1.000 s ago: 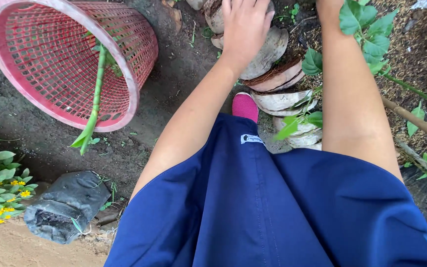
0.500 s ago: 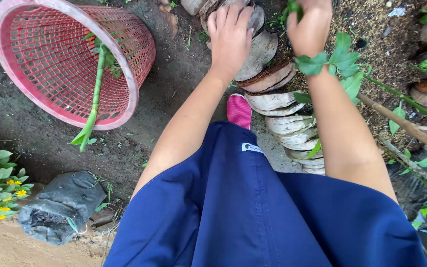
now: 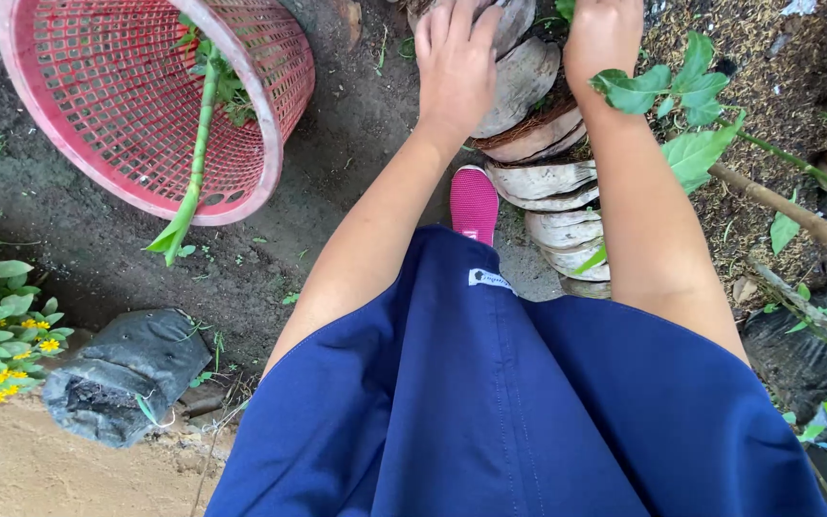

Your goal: Picking weeds and cleaning up plant pots in a garden.

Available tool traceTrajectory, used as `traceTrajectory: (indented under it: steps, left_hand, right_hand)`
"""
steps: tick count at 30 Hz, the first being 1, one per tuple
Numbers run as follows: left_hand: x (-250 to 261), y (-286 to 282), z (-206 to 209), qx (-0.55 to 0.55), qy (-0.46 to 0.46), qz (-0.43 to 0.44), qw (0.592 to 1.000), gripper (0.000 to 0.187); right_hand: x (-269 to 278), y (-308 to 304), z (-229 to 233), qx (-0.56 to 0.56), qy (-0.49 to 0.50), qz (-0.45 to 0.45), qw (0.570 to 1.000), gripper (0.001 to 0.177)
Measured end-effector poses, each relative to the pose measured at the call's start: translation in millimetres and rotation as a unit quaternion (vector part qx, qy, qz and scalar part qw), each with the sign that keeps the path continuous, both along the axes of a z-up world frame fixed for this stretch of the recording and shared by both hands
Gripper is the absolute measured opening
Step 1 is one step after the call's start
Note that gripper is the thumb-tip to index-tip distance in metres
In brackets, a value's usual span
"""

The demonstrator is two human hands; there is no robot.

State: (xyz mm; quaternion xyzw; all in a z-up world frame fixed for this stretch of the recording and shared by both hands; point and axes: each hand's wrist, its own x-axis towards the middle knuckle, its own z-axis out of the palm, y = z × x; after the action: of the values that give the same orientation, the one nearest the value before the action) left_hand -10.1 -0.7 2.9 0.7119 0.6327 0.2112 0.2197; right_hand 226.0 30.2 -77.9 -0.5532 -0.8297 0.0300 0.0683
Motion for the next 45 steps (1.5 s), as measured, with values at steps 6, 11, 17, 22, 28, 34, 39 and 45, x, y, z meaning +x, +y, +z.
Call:
traceTrajectory:
  steps: [6,11,17,22,28,34,39,45]
  left_hand:
    - [-31.7,0.6,35.0,0.026,-0.005,0.040,0.999,0.049]
    - [-88.4,-6.4,103.9,0.042,-0.064,0.100,0.992,0.042]
    - [-182.1,-43.1,130.8,0.056,-0.045,0.265,0.962,0.036]
    - [-241.9,-82.5,125.3,0.018,-0.030,0.410,0.912,0.039]
    - [-231.5,-85.9,113.6,-0.009,0.024,0.420,0.907,0.049]
    - [-166.2,-35.5,120.9,0.051,0.012,0.292,0.955,0.044]
    - [-112.4,-4.5,83.6,0.067,-0.016,0.149,0.986,0.042]
    - [-67.7,15.3,30.3,0.038,-0.032,0.063,0.997,0.054]
  right_hand:
    - [-75.1,-3.5,88.6,-0.018,0.197,-0.115,0.973,0.017]
    - [-187.6,-22.3,176.6,-0.065,0.365,-0.082,0.925,0.021]
    - [-319.5,-47.6,218.0,-0.119,0.457,-0.075,0.879,0.024]
    - [-379.7,-49.0,225.6,-0.155,0.417,0.058,0.894,0.034]
    - [-330.1,-29.0,212.6,-0.122,0.394,0.014,0.911,0.028]
    - [-160.6,5.1,66.3,-0.056,0.396,-0.302,0.866,0.018]
    - [-85.3,36.8,0.9,-0.067,0.360,-0.428,0.827,0.027]
    - [-80.5,58.1,-58.9,-0.061,0.315,-0.443,0.837,0.023]
